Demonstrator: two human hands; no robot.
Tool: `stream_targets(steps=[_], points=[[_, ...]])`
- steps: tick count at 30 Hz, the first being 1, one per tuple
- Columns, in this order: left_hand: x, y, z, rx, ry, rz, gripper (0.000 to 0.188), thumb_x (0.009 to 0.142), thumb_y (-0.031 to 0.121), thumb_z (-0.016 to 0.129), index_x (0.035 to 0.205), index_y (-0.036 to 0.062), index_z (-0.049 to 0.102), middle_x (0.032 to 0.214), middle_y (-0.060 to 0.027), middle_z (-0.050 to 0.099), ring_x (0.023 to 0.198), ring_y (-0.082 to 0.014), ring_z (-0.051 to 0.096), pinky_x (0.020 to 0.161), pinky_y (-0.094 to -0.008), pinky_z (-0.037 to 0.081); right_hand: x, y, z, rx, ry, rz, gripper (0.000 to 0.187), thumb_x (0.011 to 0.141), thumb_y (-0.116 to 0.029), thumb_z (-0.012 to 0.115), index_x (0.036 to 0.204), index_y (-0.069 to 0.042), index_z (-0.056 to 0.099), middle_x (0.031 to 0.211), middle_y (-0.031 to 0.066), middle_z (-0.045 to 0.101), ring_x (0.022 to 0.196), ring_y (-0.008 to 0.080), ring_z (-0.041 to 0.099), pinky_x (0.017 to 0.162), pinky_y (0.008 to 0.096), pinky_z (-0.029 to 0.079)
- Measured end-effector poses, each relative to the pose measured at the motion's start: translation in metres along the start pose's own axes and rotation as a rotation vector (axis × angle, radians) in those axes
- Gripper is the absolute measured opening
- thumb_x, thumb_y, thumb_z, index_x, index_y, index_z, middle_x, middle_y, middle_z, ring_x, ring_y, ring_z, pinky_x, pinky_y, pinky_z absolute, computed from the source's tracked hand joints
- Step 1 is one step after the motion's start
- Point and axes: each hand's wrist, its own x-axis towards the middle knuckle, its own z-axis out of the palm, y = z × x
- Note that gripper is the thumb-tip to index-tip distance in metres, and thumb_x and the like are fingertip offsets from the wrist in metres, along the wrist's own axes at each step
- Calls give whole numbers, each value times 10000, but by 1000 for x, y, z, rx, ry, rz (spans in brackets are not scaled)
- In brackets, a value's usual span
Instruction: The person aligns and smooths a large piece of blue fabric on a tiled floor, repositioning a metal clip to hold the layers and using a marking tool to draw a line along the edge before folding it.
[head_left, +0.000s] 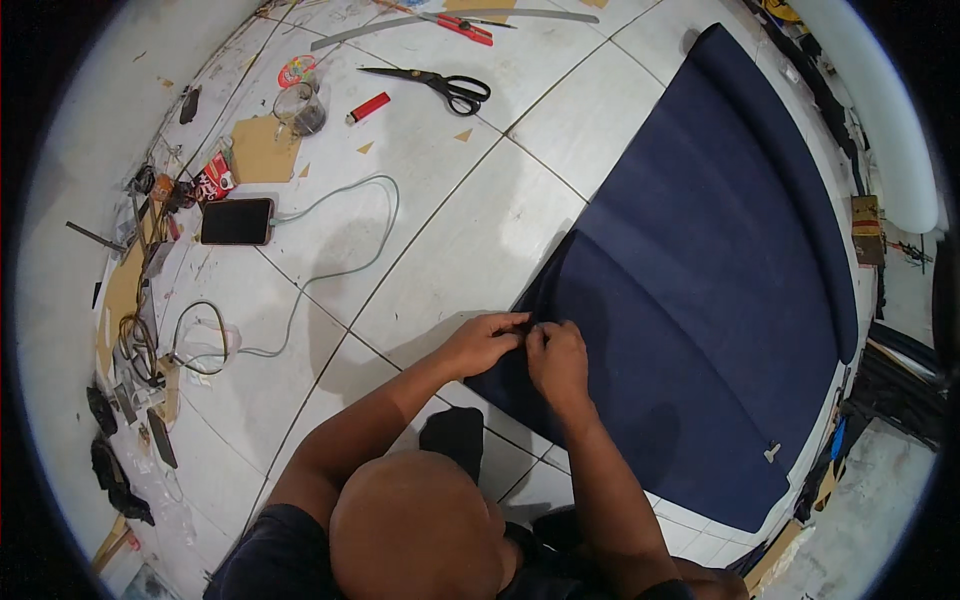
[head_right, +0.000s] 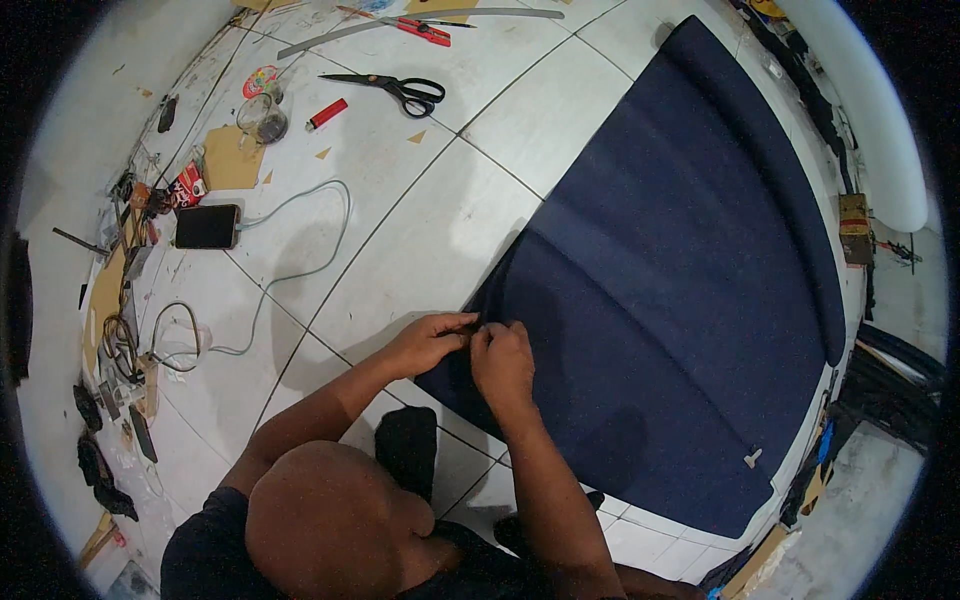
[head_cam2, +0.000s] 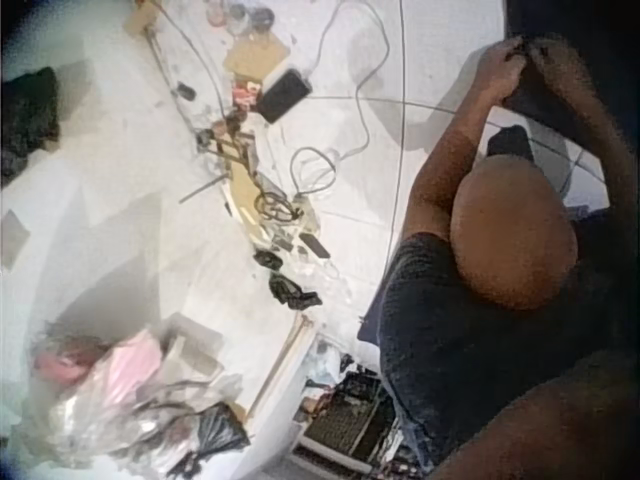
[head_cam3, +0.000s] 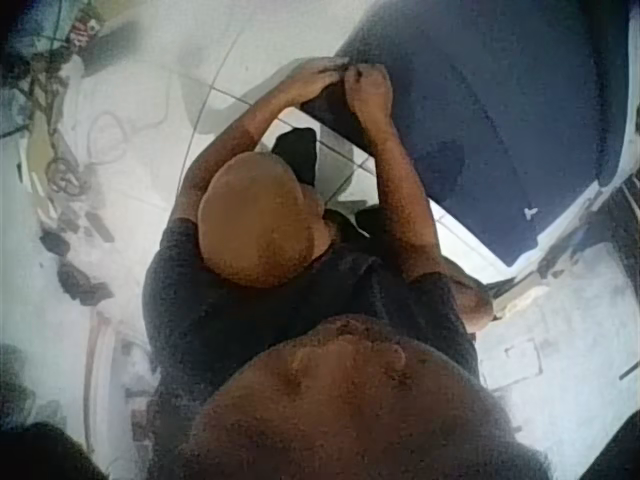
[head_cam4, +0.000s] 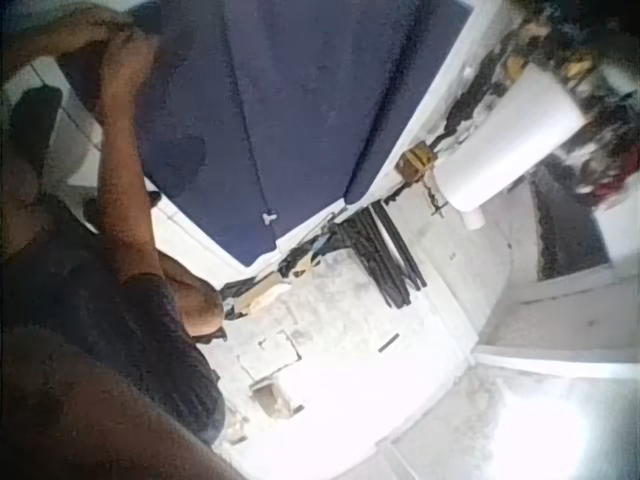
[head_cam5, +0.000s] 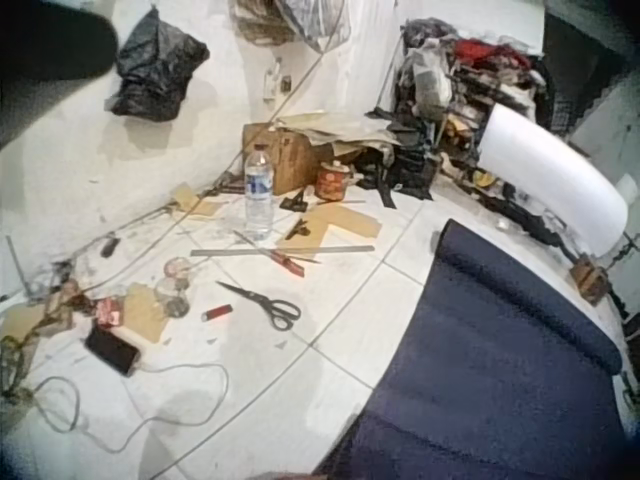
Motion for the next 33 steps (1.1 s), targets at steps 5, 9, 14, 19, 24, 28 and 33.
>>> stream_targets(steps=[5, 9, 14, 19, 24, 28, 33], points=[[-1, 1, 1, 120, 16, -66, 482, 891, 182, 571, 1314, -23, 465, 1101, -141, 623, 993, -196, 588, 902, -298, 441, 6, 2, -8, 228, -51, 271, 325, 850, -271, 607, 884, 43, 683, 836, 224, 659, 811, 352, 637, 756, 402, 484], [-1, 1, 2, 105, 35, -30, 496, 884, 206, 595, 1307, -23, 473, 1054, -128, 638, 976, -188, 591, 885, -294, 443, 2, 5, -13, 300, -35, 213, 331, 856, -283, 614, 890, 38, 686, 783, 217, 663, 756, 352, 649, 718, 397, 488], [0, -1, 3, 127, 88, -21, 500, 860, 222, 614, 1274, -34, 502, 1012, -145, 656, 947, -201, 609, 870, -291, 452, -13, 1, -6, 279, 65, 189, 254, 883, -177, 571, 964, 52, 647, 859, 242, 644, 794, 373, 639, 724, 406, 485], [2, -6, 2, 111, 89, -17, 501, 843, 230, 617, 1255, -38, 520, 1011, -167, 663, 943, -217, 624, 855, -291, 463, -17, -3, 2, 215, 151, 55, 242, 882, -113, 533, 1034, 60, 607, 946, 265, 622, 835, 406, 616, 750, 425, 480], [3, -9, 2, -53, 58, -21, 442, 863, 162, 578, 1257, -30, 524, 1079, -155, 649, 961, -202, 614, 854, -282, 461, -9, -4, 0, 70, 108, -93, 242, 882, -124, 519, 998, 63, 618, 987, 265, 615, 926, 411, 586, 802, 430, 474], [0, -3, 1, 102, 43, 0, 419, 917, 120, 524, 1307, -27, 474, 1116, -121, 620, 1002, -169, 572, 889, -273, 438, -3, -6, -2, 49, 26, 20, 276, 873, -201, 551, 969, 37, 653, 957, 256, 628, 926, 372, 588, 809, 417, 475], [-3, 5, 1, 117, 13, -36, 450, 906, 192, 566, 1297, -16, 488, 1084, -139, 632, 982, -200, 591, 888, -300, 447, 6, 0, -9, 194, -89, 268, 286, 854, -240, 601, 880, 33, 682, 779, 203, 661, 746, 330, 636, 728, 395, 492]])
